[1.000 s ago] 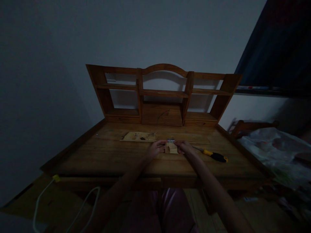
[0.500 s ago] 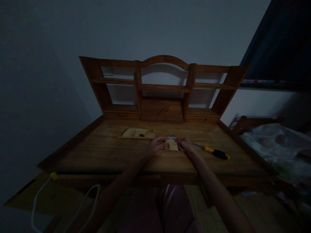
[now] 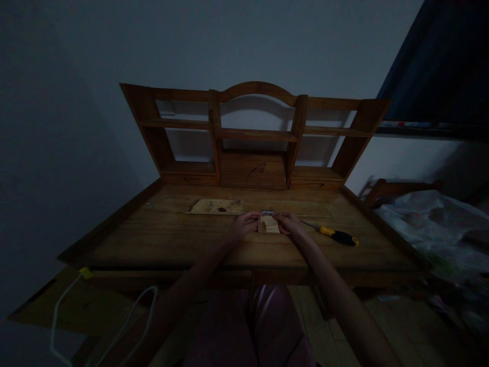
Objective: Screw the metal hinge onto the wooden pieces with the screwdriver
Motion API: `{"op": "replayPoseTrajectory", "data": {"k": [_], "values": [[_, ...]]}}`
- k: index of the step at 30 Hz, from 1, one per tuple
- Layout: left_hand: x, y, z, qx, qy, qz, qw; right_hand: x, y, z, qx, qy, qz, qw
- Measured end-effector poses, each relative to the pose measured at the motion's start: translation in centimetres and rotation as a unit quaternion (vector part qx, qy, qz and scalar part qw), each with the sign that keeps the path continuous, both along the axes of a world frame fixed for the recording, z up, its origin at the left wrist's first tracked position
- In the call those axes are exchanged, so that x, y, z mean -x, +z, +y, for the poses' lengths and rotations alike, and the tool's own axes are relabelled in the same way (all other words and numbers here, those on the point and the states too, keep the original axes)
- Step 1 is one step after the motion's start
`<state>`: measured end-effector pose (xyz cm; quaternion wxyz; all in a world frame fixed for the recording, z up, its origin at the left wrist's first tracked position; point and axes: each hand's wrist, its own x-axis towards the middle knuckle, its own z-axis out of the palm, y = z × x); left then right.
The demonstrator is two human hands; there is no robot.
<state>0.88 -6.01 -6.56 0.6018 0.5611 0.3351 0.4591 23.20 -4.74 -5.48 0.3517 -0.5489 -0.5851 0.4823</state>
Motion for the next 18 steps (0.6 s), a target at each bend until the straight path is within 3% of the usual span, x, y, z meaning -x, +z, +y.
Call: {"op": "replayPoseTrajectory", "data": {"k": [18], "values": [[0.0, -0.7, 0.6, -0.039, 0.007, 0.025, 0.999, 0.6, 1.5, -0.9, 0.050, -0.037, -0.021, 0.998]]}}
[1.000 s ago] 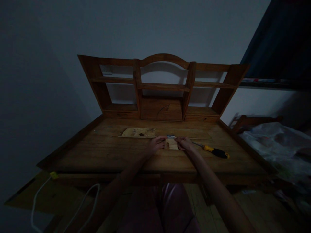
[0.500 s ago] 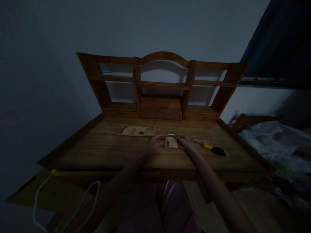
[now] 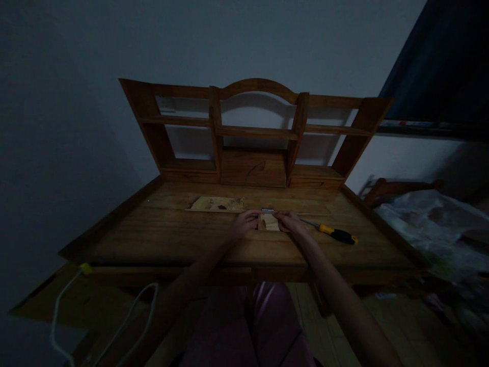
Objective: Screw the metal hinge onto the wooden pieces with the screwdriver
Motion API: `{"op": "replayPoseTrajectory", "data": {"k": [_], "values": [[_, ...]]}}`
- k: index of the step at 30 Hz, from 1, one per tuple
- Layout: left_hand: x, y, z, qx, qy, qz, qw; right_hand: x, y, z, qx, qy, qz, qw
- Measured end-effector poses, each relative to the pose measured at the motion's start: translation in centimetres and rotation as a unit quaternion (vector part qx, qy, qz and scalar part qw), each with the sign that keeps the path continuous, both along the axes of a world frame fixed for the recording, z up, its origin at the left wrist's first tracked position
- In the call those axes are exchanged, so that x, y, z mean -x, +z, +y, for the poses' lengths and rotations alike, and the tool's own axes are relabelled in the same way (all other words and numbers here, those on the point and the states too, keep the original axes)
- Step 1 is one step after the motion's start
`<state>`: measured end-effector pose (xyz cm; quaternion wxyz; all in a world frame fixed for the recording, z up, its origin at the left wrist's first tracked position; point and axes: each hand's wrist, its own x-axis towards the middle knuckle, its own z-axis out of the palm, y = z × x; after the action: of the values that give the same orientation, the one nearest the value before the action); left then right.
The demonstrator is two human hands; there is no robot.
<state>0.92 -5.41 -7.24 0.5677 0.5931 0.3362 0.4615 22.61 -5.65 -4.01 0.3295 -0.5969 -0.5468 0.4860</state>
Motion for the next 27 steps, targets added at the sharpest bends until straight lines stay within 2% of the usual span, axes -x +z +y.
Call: {"op": "replayPoseTrajectory", "data": {"k": [11, 21, 27], "values": [[0.1, 0.4, -0.4, 0.009, -0.023, -0.018, 1.000, -0.1, -0.1, 0.1, -0.009, 0.006, 0.003, 1.000], [0.0, 0.5, -0.4, 0.030, -0.011, -0.018, 0.999, 0.3, 0.8, -0.4, 0.000, 0.002, -0.012, 1.000], [0.0, 0.1, -0.2, -0.003, -0.012, -0.004, 1.000, 0.6, 0.6, -0.1, 0.010, -0.017, -0.029, 0.999]]}}
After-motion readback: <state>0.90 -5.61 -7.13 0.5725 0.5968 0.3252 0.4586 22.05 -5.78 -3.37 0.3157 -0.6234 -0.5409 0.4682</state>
